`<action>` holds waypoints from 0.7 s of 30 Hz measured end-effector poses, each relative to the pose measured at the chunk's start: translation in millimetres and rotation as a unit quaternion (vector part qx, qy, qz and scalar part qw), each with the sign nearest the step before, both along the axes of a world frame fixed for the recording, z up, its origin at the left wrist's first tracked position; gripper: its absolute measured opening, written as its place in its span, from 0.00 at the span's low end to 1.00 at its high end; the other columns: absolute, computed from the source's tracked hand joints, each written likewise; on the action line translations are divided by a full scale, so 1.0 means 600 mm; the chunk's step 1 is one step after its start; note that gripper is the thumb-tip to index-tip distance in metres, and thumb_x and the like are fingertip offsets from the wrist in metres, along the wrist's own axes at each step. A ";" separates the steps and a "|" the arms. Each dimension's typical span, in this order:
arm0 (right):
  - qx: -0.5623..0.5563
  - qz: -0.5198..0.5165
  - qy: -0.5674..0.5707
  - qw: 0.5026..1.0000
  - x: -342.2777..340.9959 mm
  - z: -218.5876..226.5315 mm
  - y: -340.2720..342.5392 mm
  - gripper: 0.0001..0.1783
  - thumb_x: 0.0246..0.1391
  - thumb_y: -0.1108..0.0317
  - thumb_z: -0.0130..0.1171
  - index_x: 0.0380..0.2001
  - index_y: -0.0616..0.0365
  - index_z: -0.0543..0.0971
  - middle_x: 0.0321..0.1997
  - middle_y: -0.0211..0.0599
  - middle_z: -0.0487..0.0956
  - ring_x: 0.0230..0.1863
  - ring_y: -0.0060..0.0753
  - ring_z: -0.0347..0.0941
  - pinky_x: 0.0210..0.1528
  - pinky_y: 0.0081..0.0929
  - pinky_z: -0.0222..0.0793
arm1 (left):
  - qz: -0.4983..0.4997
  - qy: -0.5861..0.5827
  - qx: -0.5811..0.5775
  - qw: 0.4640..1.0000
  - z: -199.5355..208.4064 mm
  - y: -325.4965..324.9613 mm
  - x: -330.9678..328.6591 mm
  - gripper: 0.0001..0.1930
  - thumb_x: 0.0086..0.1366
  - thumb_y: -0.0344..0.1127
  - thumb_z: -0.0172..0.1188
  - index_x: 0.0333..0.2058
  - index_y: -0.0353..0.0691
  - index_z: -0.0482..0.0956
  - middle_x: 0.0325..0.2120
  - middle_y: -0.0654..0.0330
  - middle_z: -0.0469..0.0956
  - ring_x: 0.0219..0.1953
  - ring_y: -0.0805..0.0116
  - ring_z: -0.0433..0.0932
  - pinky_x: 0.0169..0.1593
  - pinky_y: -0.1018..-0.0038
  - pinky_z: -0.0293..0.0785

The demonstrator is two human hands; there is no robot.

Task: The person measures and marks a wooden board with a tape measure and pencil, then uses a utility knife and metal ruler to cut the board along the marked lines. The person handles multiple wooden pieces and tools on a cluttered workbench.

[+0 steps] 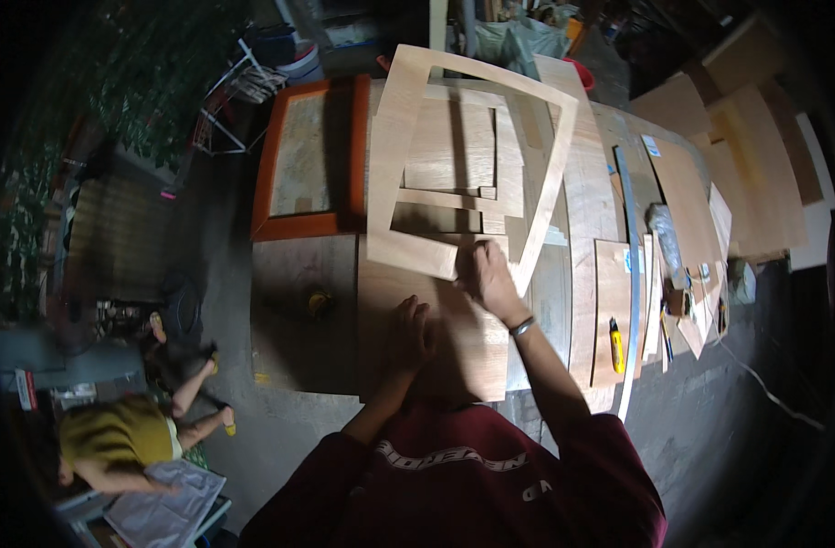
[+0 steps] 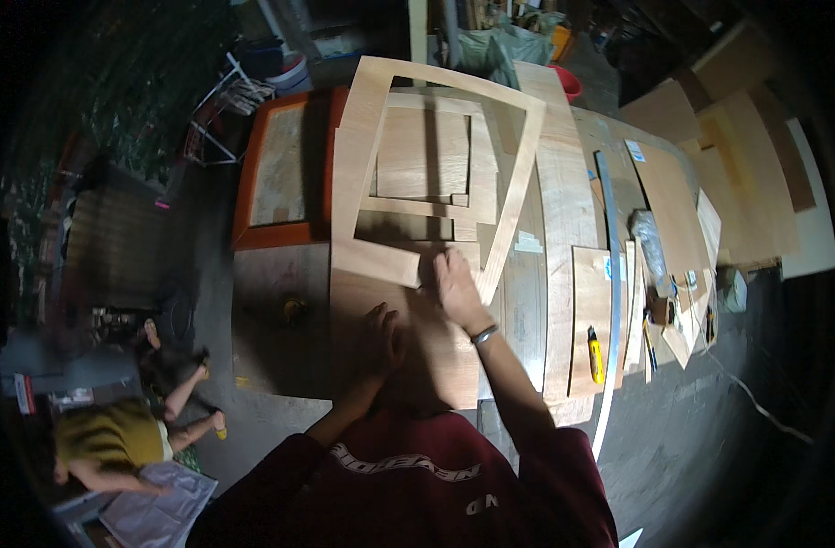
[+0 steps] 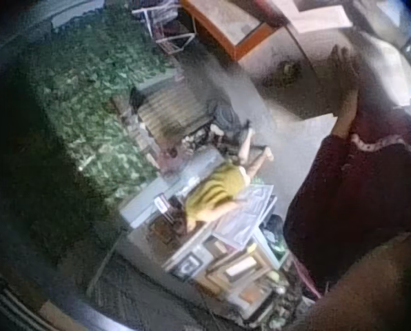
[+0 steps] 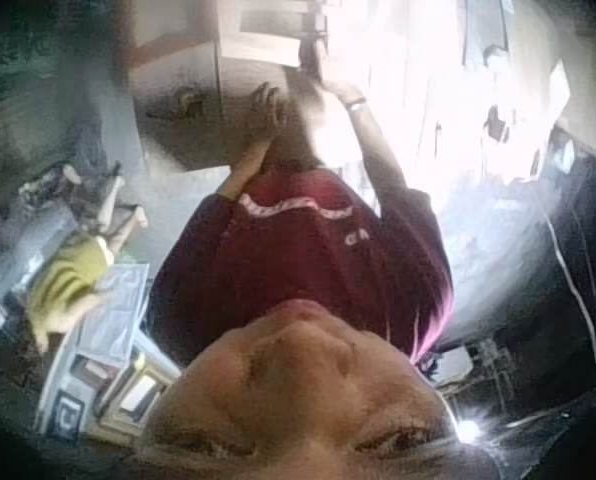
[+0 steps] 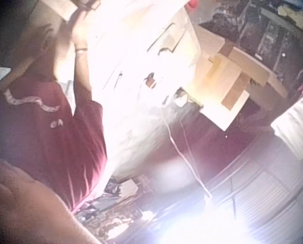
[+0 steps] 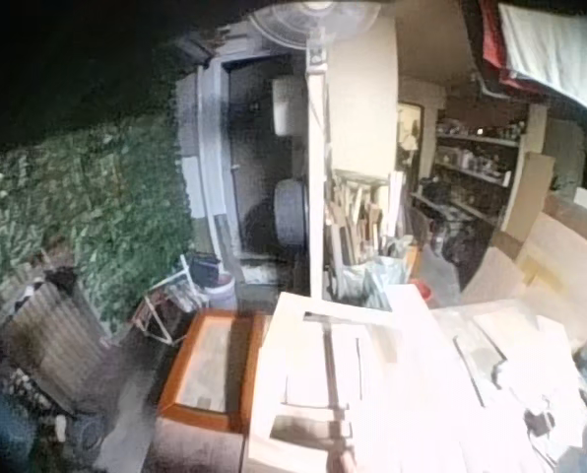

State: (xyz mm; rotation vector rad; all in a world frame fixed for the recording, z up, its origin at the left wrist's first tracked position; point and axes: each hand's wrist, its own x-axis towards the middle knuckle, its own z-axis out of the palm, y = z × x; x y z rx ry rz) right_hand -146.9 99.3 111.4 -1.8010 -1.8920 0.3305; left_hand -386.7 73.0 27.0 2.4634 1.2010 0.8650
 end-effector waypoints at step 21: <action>0.171 -0.280 0.075 0.942 -0.214 0.157 -0.201 0.25 0.54 0.68 0.70 0.53 0.65 0.75 0.53 0.55 0.72 0.55 0.57 0.68 0.59 0.47 0.65 | 0.100 -0.514 -0.493 0.695 0.075 0.144 -0.156 0.32 0.70 0.57 0.62 0.60 0.36 0.75 0.59 0.60 0.75 0.62 0.68 0.68 0.68 0.67 0.58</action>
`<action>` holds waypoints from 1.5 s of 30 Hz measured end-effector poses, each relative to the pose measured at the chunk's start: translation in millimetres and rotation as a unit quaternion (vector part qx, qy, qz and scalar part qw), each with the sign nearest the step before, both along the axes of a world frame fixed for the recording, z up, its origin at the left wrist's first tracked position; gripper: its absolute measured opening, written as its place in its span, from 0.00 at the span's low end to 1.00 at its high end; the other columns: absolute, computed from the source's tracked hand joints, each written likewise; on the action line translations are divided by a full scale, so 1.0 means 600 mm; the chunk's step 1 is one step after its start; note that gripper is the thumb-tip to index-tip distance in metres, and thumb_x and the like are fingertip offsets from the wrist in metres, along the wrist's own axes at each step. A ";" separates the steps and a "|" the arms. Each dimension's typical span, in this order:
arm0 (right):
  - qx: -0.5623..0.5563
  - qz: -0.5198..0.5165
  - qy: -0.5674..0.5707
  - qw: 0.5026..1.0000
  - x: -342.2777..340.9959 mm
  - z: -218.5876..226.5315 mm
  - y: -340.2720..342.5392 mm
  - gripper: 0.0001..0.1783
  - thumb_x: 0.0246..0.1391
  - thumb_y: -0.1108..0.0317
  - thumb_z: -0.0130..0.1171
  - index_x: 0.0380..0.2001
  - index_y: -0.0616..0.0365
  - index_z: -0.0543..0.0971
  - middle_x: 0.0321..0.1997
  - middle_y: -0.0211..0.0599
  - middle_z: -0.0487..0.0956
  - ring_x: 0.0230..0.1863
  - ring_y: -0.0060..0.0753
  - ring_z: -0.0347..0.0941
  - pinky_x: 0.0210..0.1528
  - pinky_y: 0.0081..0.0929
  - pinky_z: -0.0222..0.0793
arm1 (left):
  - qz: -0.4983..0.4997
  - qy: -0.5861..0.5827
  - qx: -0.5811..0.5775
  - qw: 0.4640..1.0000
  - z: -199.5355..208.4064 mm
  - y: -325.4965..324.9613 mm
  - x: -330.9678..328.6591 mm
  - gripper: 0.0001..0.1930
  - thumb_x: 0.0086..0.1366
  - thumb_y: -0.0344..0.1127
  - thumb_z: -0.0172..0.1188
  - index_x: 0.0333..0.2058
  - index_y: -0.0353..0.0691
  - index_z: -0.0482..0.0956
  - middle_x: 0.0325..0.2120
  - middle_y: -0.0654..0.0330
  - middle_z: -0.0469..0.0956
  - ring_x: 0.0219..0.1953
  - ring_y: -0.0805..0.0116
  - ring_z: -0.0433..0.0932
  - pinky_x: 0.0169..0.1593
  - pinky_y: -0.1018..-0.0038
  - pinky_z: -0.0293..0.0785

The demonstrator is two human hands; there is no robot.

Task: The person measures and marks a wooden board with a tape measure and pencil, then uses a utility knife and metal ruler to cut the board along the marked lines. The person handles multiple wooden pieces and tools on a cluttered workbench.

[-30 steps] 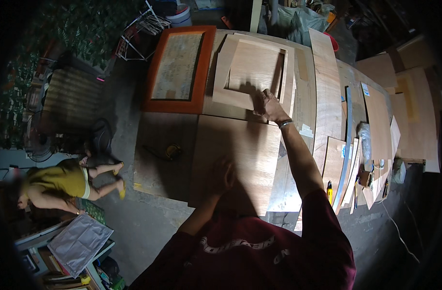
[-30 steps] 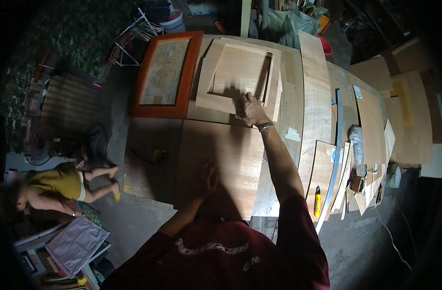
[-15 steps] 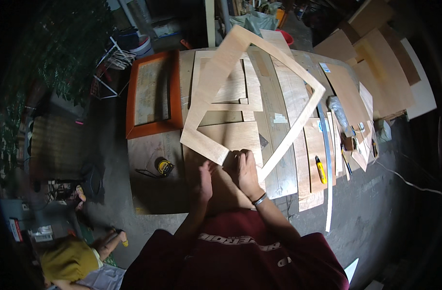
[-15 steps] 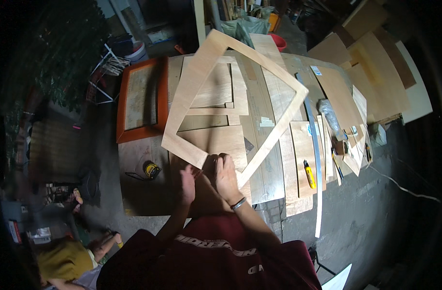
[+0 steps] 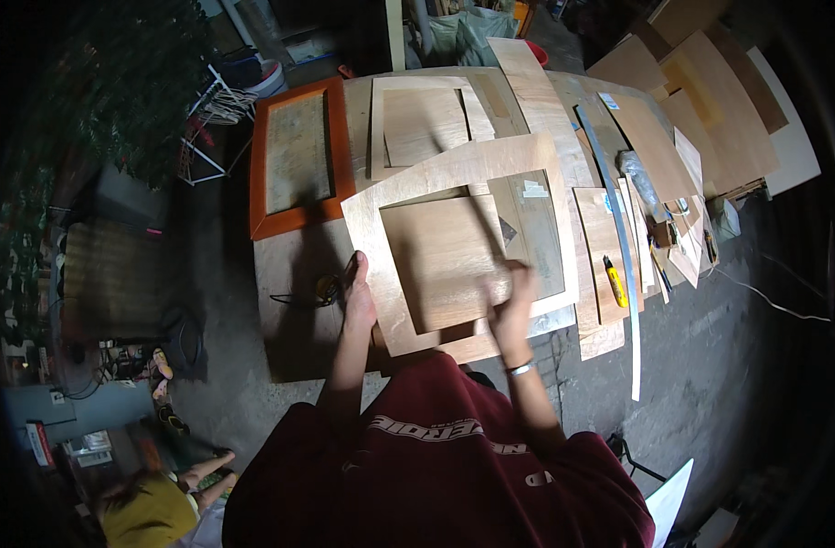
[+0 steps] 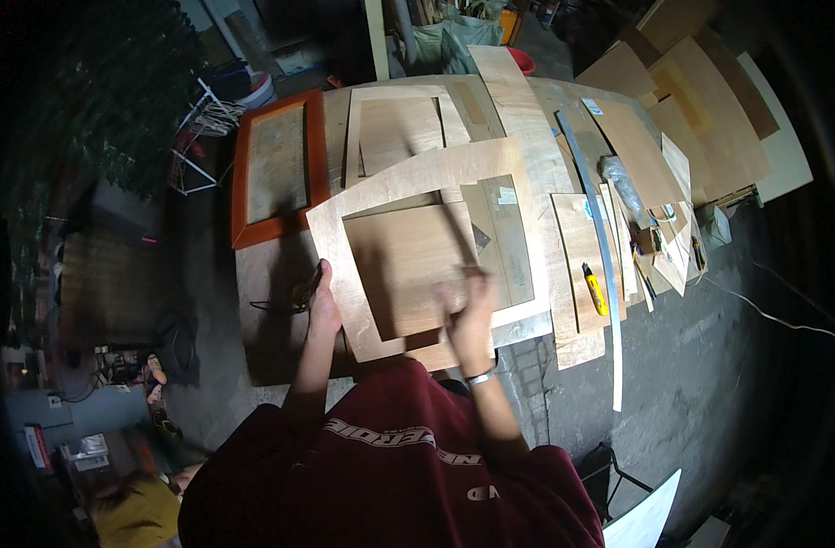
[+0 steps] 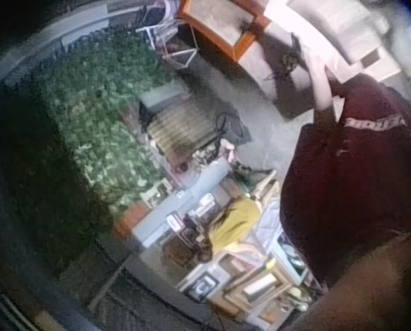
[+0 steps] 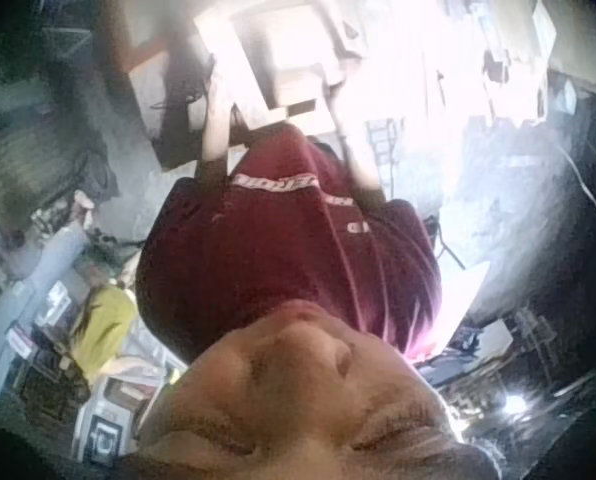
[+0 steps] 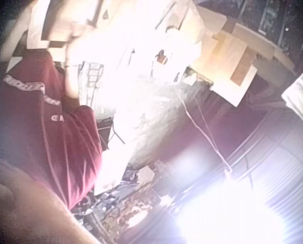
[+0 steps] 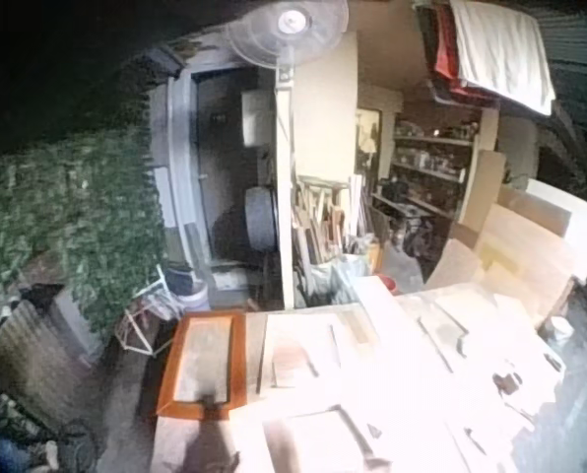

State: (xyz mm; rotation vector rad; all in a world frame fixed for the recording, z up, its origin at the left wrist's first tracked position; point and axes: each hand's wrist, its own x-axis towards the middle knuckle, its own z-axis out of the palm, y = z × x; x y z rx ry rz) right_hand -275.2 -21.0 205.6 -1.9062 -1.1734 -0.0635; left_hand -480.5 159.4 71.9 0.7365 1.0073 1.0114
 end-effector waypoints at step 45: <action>-0.060 -0.005 0.399 0.915 0.154 -0.149 -0.113 0.18 0.64 0.62 0.65 0.46 0.65 0.73 0.22 0.27 0.71 0.20 0.18 0.66 0.22 0.21 0.65 | 0.080 0.136 0.010 0.988 0.028 -0.020 -0.130 0.23 0.69 0.43 0.67 0.52 0.29 0.75 0.51 0.58 0.79 0.57 0.70 0.73 0.61 0.71 0.67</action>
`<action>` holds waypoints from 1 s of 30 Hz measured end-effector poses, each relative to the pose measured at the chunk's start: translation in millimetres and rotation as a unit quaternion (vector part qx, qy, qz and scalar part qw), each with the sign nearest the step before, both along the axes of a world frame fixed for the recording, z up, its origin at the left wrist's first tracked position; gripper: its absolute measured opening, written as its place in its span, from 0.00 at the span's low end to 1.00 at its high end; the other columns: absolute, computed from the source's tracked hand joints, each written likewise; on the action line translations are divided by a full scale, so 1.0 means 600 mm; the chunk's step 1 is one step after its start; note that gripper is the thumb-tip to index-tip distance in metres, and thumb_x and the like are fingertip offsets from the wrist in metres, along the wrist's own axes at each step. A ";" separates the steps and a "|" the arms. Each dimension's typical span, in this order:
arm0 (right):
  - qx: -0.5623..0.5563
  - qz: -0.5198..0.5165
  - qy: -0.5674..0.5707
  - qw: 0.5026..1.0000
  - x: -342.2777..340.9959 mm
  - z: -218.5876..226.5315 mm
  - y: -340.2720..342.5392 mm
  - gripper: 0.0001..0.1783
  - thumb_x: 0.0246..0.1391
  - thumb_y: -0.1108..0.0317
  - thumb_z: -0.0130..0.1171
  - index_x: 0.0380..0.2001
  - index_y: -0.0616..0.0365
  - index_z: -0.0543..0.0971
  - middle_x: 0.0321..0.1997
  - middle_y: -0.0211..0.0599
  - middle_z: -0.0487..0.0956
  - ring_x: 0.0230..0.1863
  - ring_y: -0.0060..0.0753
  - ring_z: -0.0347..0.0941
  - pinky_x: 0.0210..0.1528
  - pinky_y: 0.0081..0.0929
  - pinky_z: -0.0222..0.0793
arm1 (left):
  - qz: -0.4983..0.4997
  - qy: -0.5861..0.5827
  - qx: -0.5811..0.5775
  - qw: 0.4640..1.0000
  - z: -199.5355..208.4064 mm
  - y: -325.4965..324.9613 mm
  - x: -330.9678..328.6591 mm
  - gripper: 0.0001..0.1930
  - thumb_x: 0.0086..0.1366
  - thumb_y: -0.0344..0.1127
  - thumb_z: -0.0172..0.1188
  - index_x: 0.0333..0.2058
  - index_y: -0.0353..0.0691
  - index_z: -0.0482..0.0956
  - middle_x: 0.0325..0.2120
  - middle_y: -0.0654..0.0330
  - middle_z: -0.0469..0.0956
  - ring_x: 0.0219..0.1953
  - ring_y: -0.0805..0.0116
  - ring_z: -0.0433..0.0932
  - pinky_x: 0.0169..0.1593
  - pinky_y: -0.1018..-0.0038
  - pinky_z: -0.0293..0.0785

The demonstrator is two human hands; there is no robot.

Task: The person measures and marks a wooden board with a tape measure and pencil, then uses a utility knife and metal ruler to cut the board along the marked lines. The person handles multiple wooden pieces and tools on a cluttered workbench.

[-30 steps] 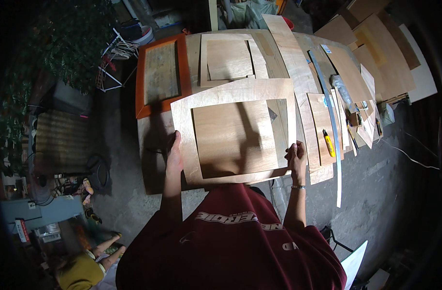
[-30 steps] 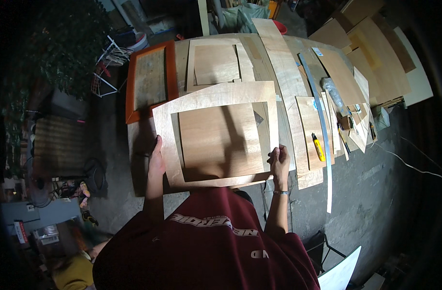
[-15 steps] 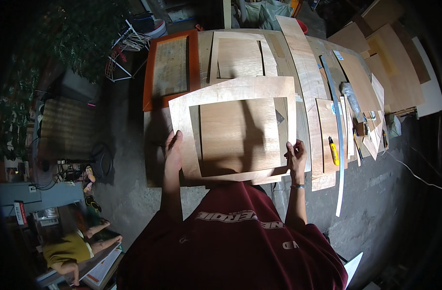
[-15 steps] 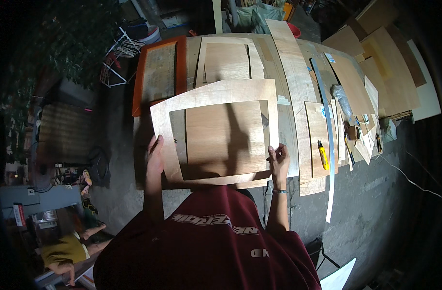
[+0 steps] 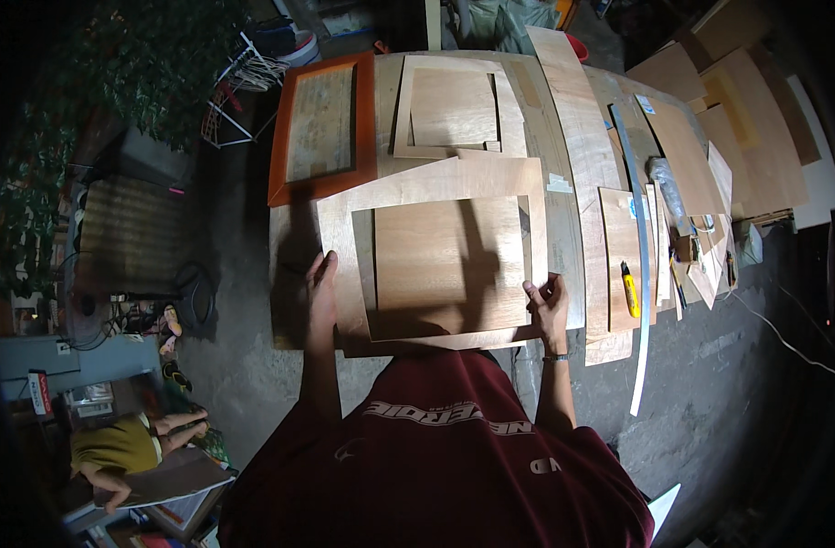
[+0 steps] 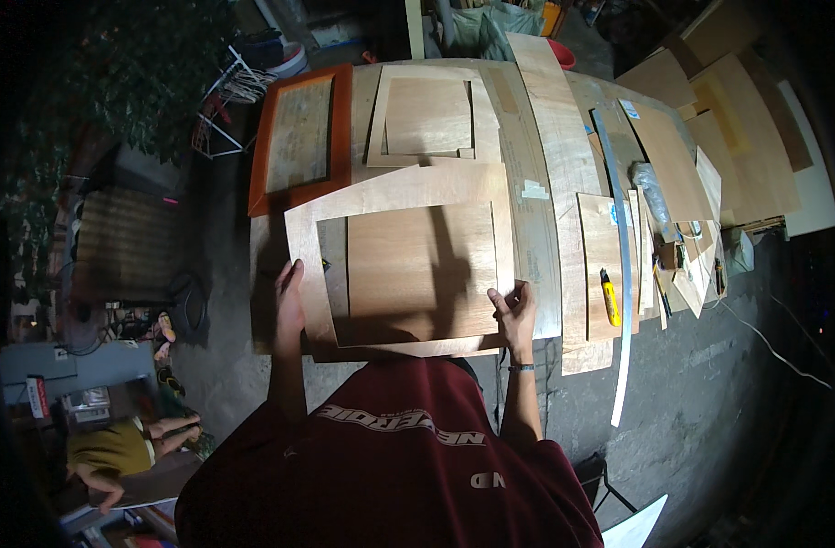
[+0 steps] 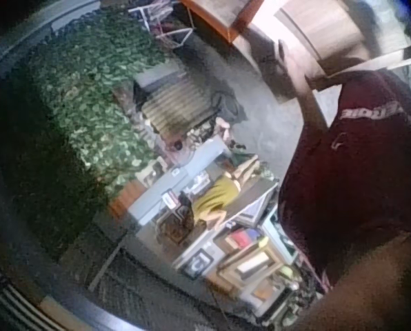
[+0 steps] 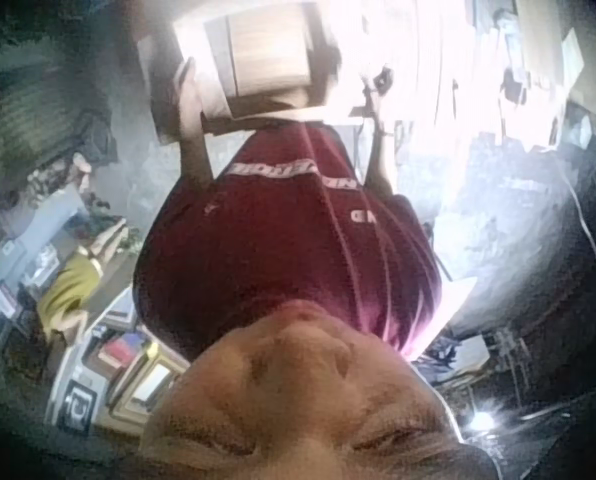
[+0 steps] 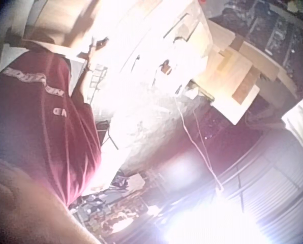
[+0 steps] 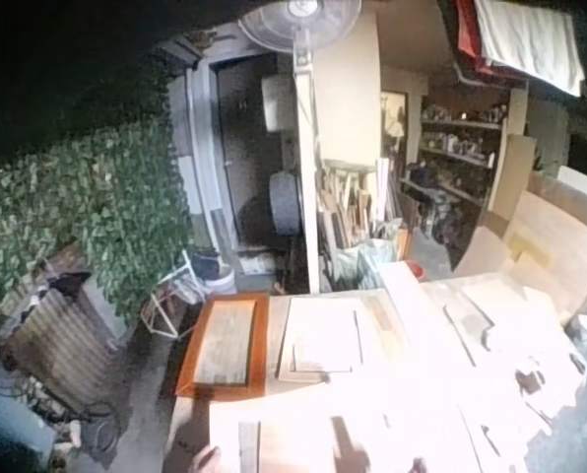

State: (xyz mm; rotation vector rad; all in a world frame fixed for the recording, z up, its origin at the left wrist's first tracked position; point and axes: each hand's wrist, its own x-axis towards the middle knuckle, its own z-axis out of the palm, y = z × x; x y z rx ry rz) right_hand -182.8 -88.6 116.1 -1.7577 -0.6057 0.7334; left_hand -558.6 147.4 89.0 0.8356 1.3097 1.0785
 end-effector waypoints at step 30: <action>0.146 -0.116 0.489 0.852 -0.332 -0.167 -0.092 0.12 0.68 0.69 0.57 0.54 0.50 0.74 0.41 0.25 0.78 0.40 0.24 0.77 0.44 0.30 0.79 | -0.283 0.125 0.129 0.942 -0.110 -0.217 0.024 0.21 0.72 0.31 0.57 0.60 0.36 0.66 0.41 0.60 0.76 0.35 0.75 0.73 0.38 0.78 0.71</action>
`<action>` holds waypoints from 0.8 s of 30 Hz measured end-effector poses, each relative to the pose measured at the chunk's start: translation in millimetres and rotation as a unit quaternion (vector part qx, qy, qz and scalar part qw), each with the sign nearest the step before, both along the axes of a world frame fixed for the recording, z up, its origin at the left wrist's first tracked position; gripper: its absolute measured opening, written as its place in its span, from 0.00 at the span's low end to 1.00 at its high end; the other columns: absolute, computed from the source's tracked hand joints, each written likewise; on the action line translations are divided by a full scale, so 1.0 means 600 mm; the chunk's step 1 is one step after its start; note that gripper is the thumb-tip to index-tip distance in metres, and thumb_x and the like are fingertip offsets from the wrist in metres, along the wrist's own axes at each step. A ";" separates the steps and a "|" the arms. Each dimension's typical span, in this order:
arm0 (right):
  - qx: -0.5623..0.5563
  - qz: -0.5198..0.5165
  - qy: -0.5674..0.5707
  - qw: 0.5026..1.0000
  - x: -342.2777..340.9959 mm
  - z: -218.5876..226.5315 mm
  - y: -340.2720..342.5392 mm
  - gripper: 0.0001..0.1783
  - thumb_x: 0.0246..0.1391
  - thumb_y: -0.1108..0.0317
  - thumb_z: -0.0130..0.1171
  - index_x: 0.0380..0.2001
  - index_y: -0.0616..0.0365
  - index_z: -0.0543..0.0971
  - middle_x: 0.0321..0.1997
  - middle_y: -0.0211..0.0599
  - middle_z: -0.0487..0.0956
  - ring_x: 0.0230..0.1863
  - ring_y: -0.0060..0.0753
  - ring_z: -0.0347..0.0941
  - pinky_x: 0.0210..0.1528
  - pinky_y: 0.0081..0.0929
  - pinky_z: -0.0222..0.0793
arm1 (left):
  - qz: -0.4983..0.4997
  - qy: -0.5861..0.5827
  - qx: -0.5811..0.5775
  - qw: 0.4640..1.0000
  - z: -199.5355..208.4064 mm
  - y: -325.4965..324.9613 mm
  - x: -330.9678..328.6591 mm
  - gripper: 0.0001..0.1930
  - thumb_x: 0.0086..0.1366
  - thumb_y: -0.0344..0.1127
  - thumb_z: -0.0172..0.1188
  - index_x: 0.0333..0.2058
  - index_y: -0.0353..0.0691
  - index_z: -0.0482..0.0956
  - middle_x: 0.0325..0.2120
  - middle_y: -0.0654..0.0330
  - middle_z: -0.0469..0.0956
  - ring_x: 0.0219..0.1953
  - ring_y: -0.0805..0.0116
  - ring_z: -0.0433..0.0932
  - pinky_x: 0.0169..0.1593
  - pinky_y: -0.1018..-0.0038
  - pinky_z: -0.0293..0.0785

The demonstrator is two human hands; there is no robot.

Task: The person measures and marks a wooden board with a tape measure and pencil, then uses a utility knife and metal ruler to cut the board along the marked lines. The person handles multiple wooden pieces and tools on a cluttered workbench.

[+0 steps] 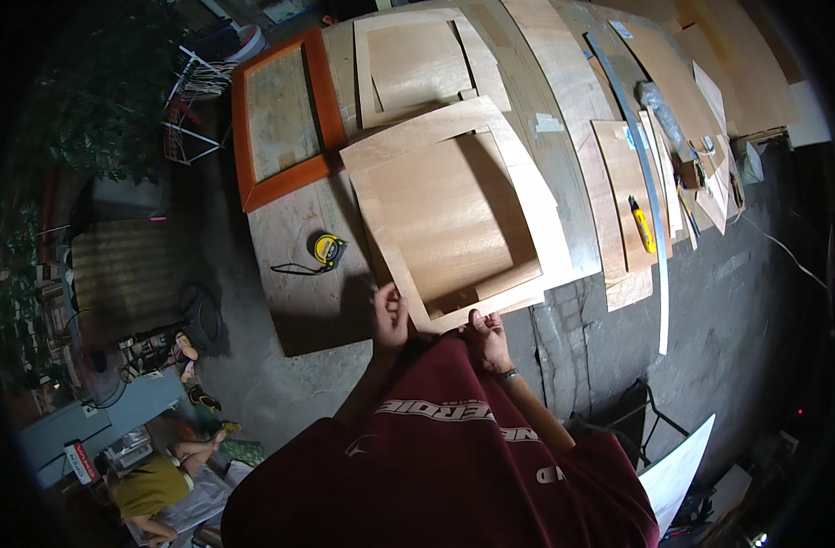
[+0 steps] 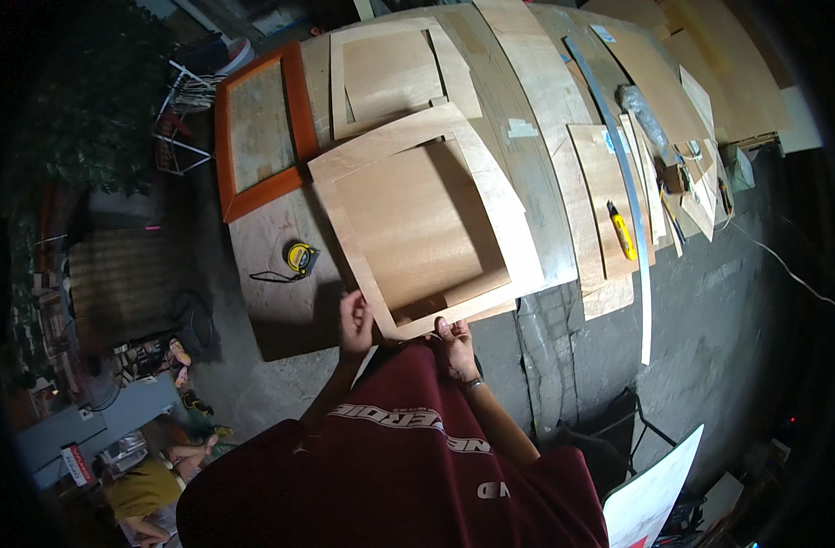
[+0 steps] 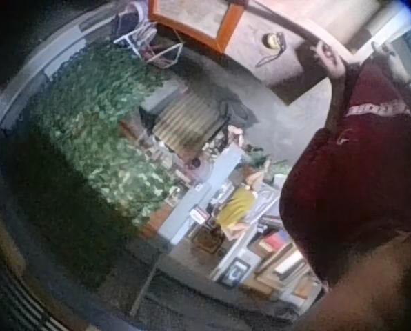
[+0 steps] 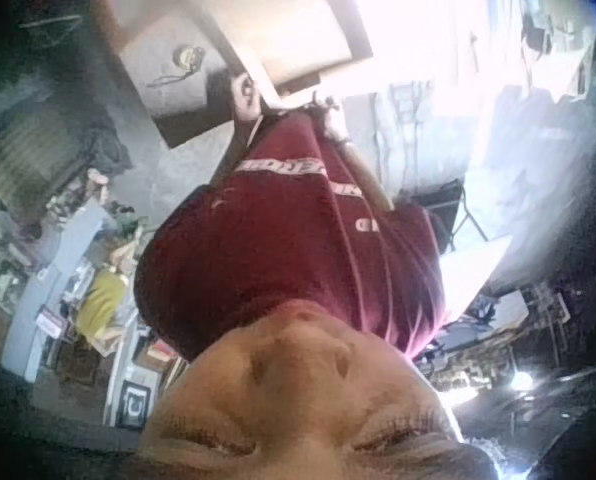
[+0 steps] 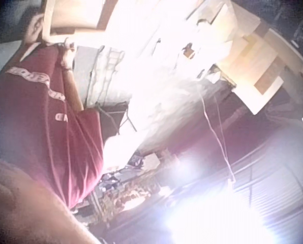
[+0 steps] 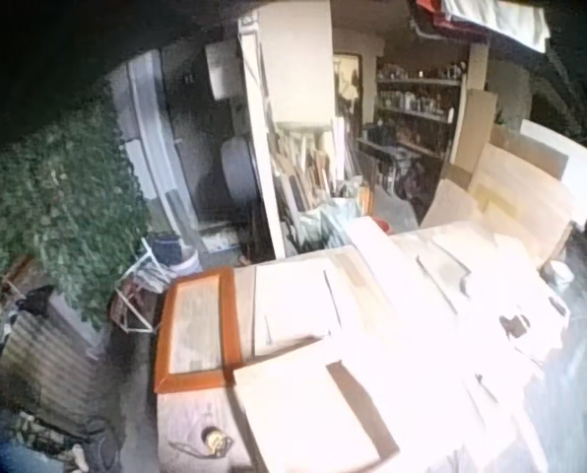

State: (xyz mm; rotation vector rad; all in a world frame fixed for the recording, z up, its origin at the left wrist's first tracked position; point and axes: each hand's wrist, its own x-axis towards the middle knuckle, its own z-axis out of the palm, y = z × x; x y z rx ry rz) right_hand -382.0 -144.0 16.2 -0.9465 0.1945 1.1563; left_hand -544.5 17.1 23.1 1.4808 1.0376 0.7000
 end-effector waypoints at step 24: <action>-0.212 0.185 -0.183 0.942 -0.068 -0.046 0.004 0.21 0.67 0.58 0.59 0.42 0.73 0.79 0.35 0.48 0.85 0.34 0.37 0.84 0.36 0.33 0.80 | -0.094 0.183 0.075 0.976 0.006 -0.054 -0.081 0.46 0.55 0.40 0.74 0.68 0.34 0.60 0.44 0.53 0.72 0.39 0.61 0.73 0.47 0.67 0.74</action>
